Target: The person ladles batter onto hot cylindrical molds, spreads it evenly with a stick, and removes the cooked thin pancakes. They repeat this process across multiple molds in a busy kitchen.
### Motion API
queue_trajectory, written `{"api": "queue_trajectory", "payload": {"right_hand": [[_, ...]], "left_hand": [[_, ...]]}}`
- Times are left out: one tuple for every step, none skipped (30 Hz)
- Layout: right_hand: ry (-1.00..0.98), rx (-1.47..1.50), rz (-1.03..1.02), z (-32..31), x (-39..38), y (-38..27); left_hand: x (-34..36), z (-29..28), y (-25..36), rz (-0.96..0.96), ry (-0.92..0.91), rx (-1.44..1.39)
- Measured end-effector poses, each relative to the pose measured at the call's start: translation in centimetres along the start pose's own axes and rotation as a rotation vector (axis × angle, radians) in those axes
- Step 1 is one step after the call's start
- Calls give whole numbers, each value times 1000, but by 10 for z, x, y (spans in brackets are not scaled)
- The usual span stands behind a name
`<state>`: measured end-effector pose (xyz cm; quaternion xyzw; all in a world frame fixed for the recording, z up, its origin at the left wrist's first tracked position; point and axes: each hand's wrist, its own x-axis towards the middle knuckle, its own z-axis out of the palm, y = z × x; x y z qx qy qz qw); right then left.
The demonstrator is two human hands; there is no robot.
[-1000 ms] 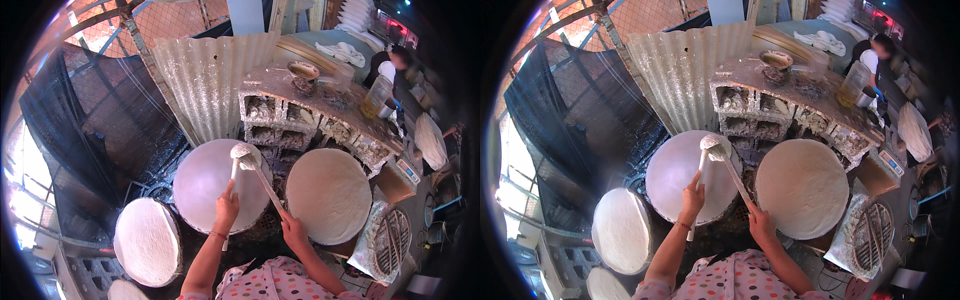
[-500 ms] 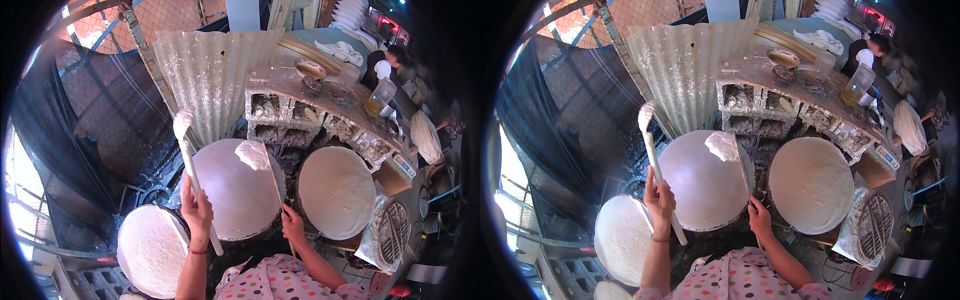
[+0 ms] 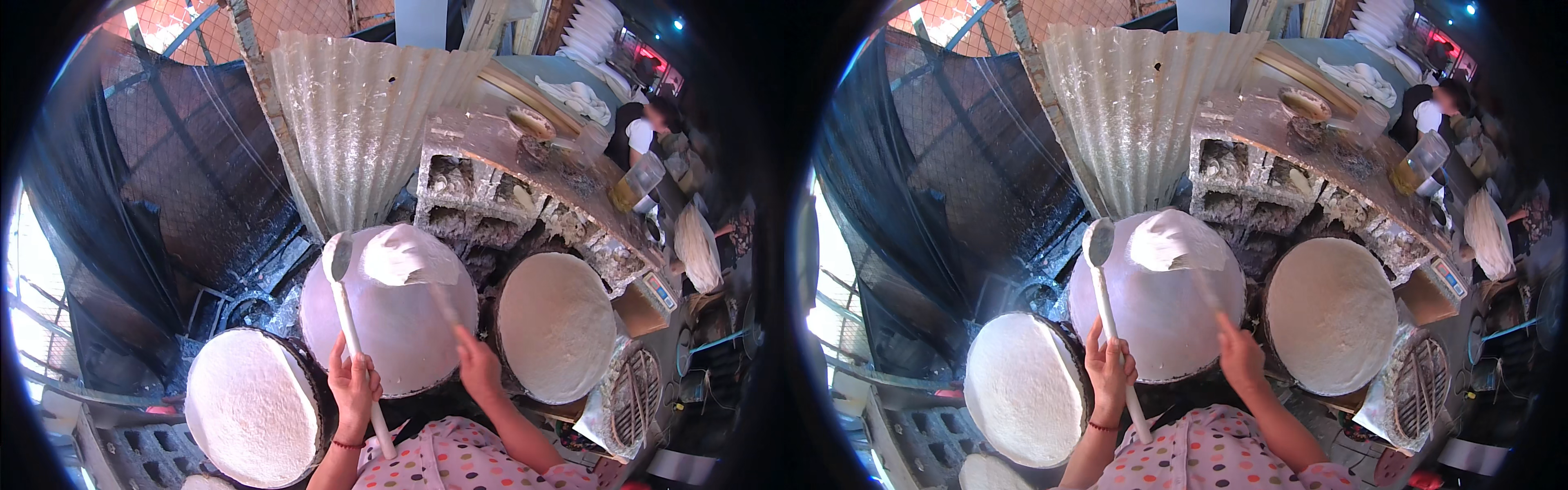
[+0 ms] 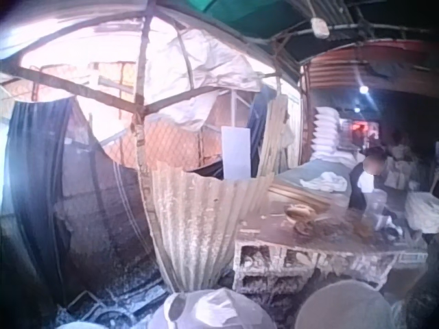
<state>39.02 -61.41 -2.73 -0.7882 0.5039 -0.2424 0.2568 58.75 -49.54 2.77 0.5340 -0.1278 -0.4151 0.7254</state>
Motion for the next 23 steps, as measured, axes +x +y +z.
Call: {"api": "queue_trajectory", "payload": {"right_hand": [[111,215,-7,2,4,9],[54,226,37,6,7,14],[-3,237,80,12,13,15],[-52,250,129,16,17,12],[-58,301,78,32,20,10],[-101,354,111,43,22,4],[-148,413,138,54,26,-5],[-183,454,128,59,27,-13],[-216,493,120,65,29,-21],[-238,516,77,67,26,-28],[-258,539,37,67,23,-33],[-287,473,-6,63,19,-35],[-315,403,-51,54,15,-34],[-341,337,-96,48,13,-31],[-220,316,-107,46,15,-18],[-92,290,-115,41,17,3],[32,261,-124,30,20,21],[-162,331,285,11,31,29],[-234,470,442,2,43,16],[-304,606,597,-4,53,5],[-385,632,595,1,57,-1],[-461,651,594,8,59,-7],[-539,673,593,22,62,-11]], "left_hand": [[-1,-3,-2,-15,9,-15],[-2,-5,-4,-15,25,-41],[-1,-7,-6,-13,42,-68],[0,-6,-9,-12,51,-89],[-1,-5,-9,-35,61,-117],[-2,-4,-8,-58,71,-146],[-2,-4,-7,-74,85,-172],[-3,-5,-5,-90,100,-195],[-4,-6,-4,-108,113,-218],[-6,-8,-4,-125,130,-241],[-6,-11,-6,-126,123,-243],[-5,-15,-8,-128,115,-246],[-5,-18,-9,-130,106,-252],[-6,-18,-7,-138,117,-258],[-8,-19,-4,-147,129,-264],[-10,-17,-1,-160,132,-272],[-12,-16,1,-162,128,-277],[-14,-16,3,-167,124,-283],[-15,-17,4,-167,124,-281],[-15,-18,4,-174,122,-287],[-14,-20,4,-179,120,-293],[-14,-19,2,-189,114,-304],[-15,-18,2,-198,106,-311]]}}
